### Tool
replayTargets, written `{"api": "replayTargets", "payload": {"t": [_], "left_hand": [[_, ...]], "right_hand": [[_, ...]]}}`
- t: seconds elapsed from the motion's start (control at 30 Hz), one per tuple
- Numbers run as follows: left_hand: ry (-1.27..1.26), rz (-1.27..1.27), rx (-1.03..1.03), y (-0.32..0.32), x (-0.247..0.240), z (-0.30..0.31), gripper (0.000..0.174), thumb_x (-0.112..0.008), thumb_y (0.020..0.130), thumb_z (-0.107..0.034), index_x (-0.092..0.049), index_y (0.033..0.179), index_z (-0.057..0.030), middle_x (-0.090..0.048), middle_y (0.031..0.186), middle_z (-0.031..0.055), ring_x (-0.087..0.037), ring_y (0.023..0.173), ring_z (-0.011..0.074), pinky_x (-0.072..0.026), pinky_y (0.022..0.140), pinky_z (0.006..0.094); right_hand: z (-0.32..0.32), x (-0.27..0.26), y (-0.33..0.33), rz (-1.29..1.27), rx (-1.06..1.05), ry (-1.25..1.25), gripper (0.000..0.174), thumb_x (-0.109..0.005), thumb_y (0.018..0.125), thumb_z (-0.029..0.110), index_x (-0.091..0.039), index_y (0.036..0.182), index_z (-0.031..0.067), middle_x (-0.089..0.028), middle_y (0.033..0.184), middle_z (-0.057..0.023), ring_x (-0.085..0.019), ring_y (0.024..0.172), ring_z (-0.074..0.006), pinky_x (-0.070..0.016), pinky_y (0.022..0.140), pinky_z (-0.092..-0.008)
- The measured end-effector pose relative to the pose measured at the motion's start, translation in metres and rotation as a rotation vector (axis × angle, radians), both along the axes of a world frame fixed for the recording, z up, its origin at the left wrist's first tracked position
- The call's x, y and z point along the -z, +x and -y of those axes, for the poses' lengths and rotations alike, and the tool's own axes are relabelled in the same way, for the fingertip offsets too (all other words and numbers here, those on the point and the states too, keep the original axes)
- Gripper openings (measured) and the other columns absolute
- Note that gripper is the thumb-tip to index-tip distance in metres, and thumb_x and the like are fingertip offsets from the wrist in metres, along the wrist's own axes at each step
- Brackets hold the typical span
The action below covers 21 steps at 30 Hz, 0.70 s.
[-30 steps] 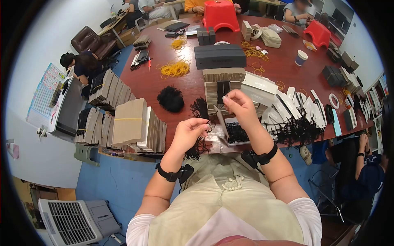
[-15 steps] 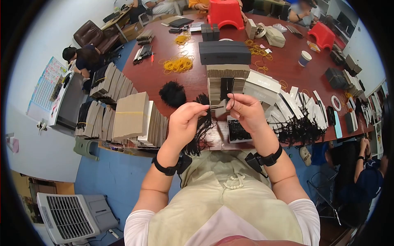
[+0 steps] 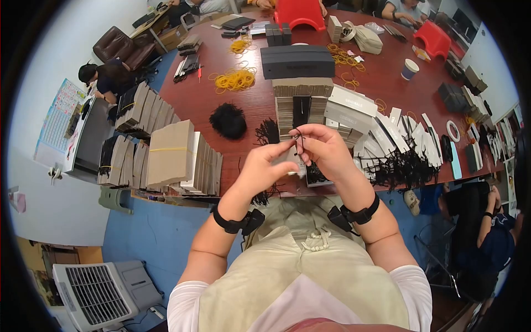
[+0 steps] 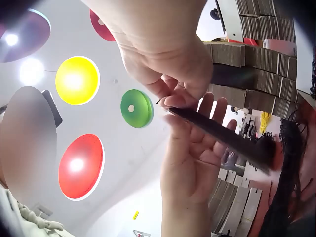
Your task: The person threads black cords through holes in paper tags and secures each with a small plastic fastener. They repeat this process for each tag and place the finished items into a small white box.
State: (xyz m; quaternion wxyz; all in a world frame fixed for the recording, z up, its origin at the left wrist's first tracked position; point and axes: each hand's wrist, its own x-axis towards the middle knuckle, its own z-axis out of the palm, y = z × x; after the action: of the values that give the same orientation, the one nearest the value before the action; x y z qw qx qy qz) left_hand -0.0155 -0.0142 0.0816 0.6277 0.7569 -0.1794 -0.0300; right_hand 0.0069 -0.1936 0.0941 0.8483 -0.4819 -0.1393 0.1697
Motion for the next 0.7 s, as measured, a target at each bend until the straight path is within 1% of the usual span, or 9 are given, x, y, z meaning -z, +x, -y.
{"api": "replayTargets", "payload": {"t": [0.2,0.3,0.33,0.4,0.47,0.57,0.6,0.63,0.7], "left_hand": [[0.209,0.228,-0.058,0.0,0.022,0.009,0.042,-0.073,0.068,-0.013,-0.061,0.107,-0.0007,-0.064,0.085,0.0151,-0.063,0.077,0.0258,-0.0483,0.069,0.0297],[0.317,0.133,-0.047,-0.005,0.016,0.008,0.043,-0.072,0.07,-0.008,-0.06,0.11,0.0009,-0.066,0.092,0.0122,-0.064,0.082,0.0183,-0.0485,0.074,0.0271],[0.098,0.031,-0.029,-0.005,0.027,0.009,0.043,-0.072,0.07,-0.006,-0.059,0.11,0.0018,-0.065,0.095,0.0111,-0.063,0.085,0.0156,-0.0483,0.076,0.0262],[-0.343,-0.17,0.002,-0.003,0.048,0.013,0.043,-0.072,0.071,-0.001,-0.058,0.112,0.0035,-0.065,0.102,0.0089,-0.06,0.091,0.0102,-0.0478,0.08,0.0243],[-0.249,-0.268,0.006,-0.003,0.051,0.009,0.044,-0.071,0.071,0.002,-0.057,0.113,0.005,-0.062,0.106,0.0073,-0.056,0.095,0.0082,-0.0459,0.084,0.0229],[-0.23,-0.256,-0.015,-0.003,0.055,0.005,0.042,-0.072,0.071,0.002,-0.059,0.11,0.0048,-0.062,0.104,0.0072,-0.055,0.095,0.0073,-0.0457,0.083,0.0218],[-0.303,-0.243,-0.006,-0.002,0.067,0.001,0.041,-0.072,0.071,0.001,-0.06,0.11,0.0037,-0.063,0.102,0.0071,-0.056,0.093,0.0068,-0.0465,0.082,0.0222],[-0.375,-0.231,0.004,-0.002,0.064,0.0,0.04,-0.073,0.071,-0.001,-0.06,0.109,0.0026,-0.064,0.101,0.0071,-0.057,0.091,0.0064,-0.0474,0.08,0.0226],[0.027,-0.028,0.003,-0.009,0.035,-0.003,0.039,-0.073,0.07,-0.004,-0.062,0.107,-0.0001,-0.065,0.098,0.0089,-0.06,0.087,0.0085,-0.0491,0.075,0.0247]], "right_hand": [[0.003,-0.004,0.0,0.178,0.032,-0.347,0.018,-0.049,0.082,0.0,-0.066,0.088,-0.0014,-0.059,0.073,-0.003,-0.056,0.064,-0.0095,-0.0442,0.056,-0.0203],[0.015,-0.007,0.005,0.974,0.289,-0.775,0.022,-0.045,0.081,-0.003,-0.066,0.078,-0.0009,-0.059,0.072,-0.0049,-0.058,0.064,-0.0126,-0.0458,0.057,-0.0212],[0.016,-0.002,0.013,1.091,0.397,-0.69,0.022,-0.042,0.082,-0.004,-0.064,0.083,0.0007,-0.059,0.071,-0.005,-0.056,0.057,-0.0143,-0.0439,0.051,-0.0233],[0.021,-0.004,0.01,0.366,0.179,-0.158,0.02,-0.043,0.083,-0.002,-0.062,0.087,0.0026,-0.057,0.068,-0.0037,-0.051,0.052,-0.0133,-0.0406,0.047,-0.0239],[0.025,0.0,0.013,-0.155,-0.113,0.304,0.013,-0.045,0.084,0.002,-0.056,0.091,0.0046,-0.051,0.066,-0.0011,-0.042,0.045,-0.0107,-0.0333,0.042,-0.0228],[0.028,0.025,0.02,-0.111,-0.127,-0.158,0.008,-0.048,0.086,0.006,-0.055,0.088,0.0041,-0.048,0.069,-0.0006,-0.038,0.047,-0.0082,-0.0321,0.045,-0.021],[0.022,0.057,0.025,0.487,0.12,-0.556,0.008,-0.05,0.086,0.01,-0.055,0.088,0.0029,-0.046,0.069,0.0014,-0.037,0.05,-0.0065,-0.0315,0.047,-0.0217],[0.018,0.055,0.018,0.519,0.064,-0.595,0.013,-0.053,0.087,0.013,-0.056,0.082,0.002,-0.046,0.063,0.002,-0.038,0.053,-0.0056,-0.0319,0.049,-0.0232],[0.021,0.04,0.003,0.351,-0.124,-0.756,0.021,-0.057,0.086,0.017,-0.057,0.073,0.001,-0.044,0.057,0.0018,-0.038,0.055,-0.0053,-0.0316,0.048,-0.0247]]}}
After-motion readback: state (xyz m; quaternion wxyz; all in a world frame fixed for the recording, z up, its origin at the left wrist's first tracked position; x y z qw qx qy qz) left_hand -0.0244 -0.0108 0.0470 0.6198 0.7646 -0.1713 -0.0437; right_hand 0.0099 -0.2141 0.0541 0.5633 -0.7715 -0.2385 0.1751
